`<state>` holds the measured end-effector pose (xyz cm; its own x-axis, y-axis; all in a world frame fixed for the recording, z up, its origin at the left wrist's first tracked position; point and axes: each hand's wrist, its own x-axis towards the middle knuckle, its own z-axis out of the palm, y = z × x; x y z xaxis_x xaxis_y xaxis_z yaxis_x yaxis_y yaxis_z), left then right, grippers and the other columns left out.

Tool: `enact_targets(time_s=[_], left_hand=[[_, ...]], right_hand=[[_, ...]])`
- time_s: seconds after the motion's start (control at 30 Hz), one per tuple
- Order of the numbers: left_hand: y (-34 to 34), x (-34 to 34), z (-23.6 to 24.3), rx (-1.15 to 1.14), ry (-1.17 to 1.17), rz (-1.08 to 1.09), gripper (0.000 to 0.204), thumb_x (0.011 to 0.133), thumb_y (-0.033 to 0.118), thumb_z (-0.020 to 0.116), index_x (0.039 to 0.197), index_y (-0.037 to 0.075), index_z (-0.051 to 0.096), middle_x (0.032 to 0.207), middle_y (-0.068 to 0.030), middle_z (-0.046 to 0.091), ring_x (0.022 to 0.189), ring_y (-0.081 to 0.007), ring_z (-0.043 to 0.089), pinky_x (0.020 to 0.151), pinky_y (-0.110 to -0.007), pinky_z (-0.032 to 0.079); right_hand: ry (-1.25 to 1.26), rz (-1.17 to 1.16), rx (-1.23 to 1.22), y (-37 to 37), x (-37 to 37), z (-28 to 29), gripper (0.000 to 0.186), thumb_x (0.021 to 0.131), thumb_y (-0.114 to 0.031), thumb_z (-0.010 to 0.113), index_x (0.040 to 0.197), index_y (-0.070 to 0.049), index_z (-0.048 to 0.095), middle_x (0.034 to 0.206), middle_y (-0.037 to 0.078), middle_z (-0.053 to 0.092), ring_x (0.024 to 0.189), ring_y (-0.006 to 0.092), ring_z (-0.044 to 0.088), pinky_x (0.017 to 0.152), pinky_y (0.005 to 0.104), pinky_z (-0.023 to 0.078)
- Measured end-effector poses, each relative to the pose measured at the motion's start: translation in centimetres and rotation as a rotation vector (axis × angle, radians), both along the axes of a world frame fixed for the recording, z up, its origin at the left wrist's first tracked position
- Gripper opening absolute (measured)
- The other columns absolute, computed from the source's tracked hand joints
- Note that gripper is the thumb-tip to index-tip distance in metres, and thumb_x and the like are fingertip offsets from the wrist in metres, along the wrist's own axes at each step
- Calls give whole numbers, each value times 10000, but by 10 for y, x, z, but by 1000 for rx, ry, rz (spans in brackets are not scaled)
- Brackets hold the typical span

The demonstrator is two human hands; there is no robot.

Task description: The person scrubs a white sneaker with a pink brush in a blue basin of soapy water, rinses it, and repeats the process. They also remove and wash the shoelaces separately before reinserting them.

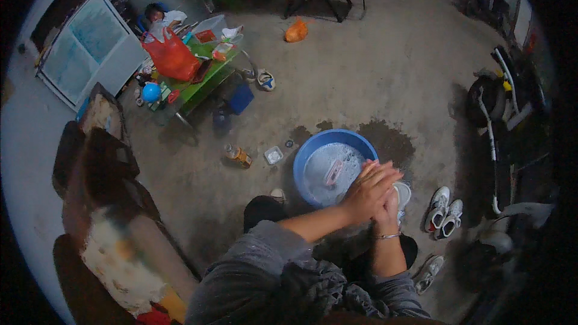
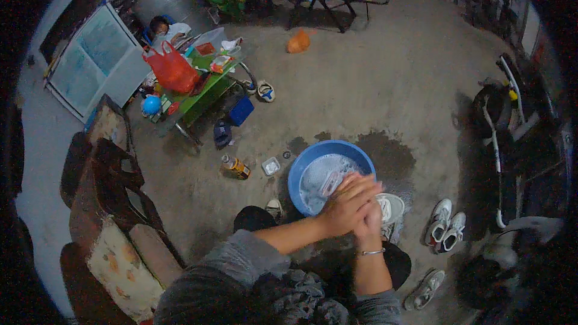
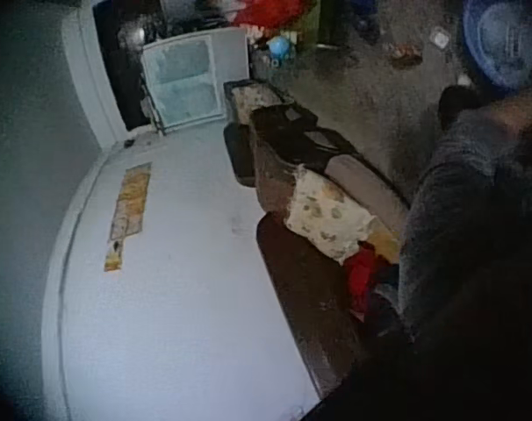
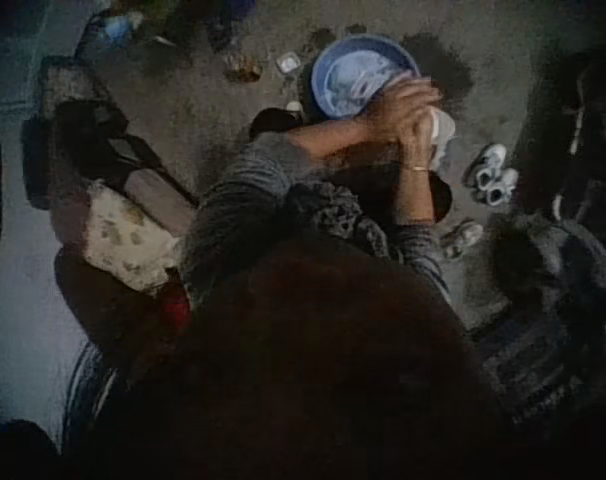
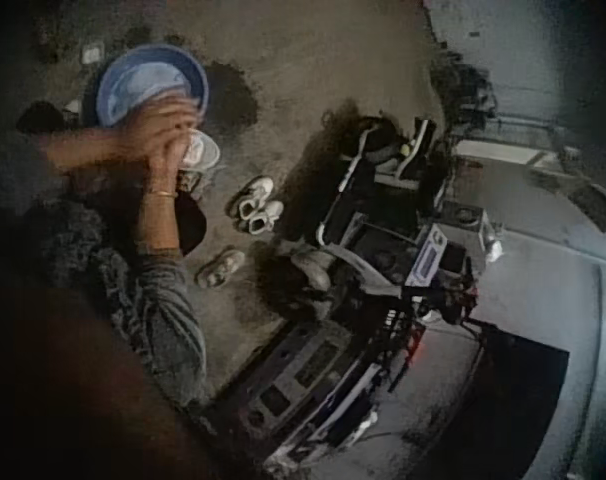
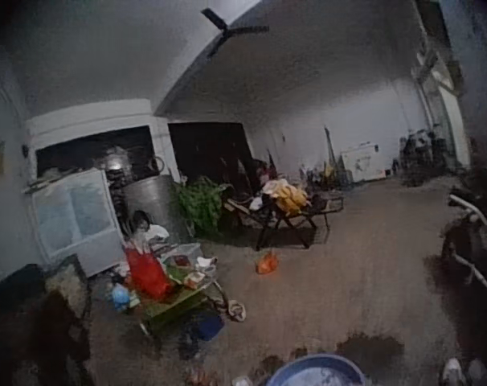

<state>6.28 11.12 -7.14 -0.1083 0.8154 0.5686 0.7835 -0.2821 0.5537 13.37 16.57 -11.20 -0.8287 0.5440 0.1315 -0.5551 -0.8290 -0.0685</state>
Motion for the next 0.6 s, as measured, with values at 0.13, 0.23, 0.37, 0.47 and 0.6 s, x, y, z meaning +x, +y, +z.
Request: enact_targets(time_s=[0.13,0.23,0.37,0.47,0.6], left_hand=[[15,-18,20,-39,87,203,386,773,272,453,1088,48,458,1213,-158,343,1147,-295,288,946,-448,168],[6,-12,23,76,89,176,430,770,339,426,1098,61,449,1232,-166,317,1170,-309,247,953,-451,146],[-31,29,32,250,98,-53,386,769,328,424,1060,81,480,1231,-169,316,1165,-308,257,945,-456,170],[-17,14,30,162,79,-13,365,786,308,395,1061,84,480,1234,-164,314,1169,-306,252,951,-455,154],[-36,-40,60,170,100,214,397,793,314,387,1100,69,445,1239,-162,310,1164,-325,254,946,-472,147]], right_hand=[[-223,-32,-221,-34,-2,44,387,845,-162,329,1199,-14,287,1234,114,324,1121,252,324,964,360,232],[-143,-29,-23,-45,-1,63,415,844,-190,334,1217,-25,256,1251,117,296,1138,255,301,971,359,219],[-31,-78,181,-55,-7,79,473,848,-281,296,1246,-46,199,1301,115,191,1208,208,164,987,339,194],[-207,-79,512,-62,-14,63,467,857,-314,284,1232,-40,236,1274,106,255,1172,224,240,980,346,205],[-95,43,81,-99,-26,98,435,865,-270,288,1229,-37,239,1261,123,276,1145,252,288,979,368,194]])
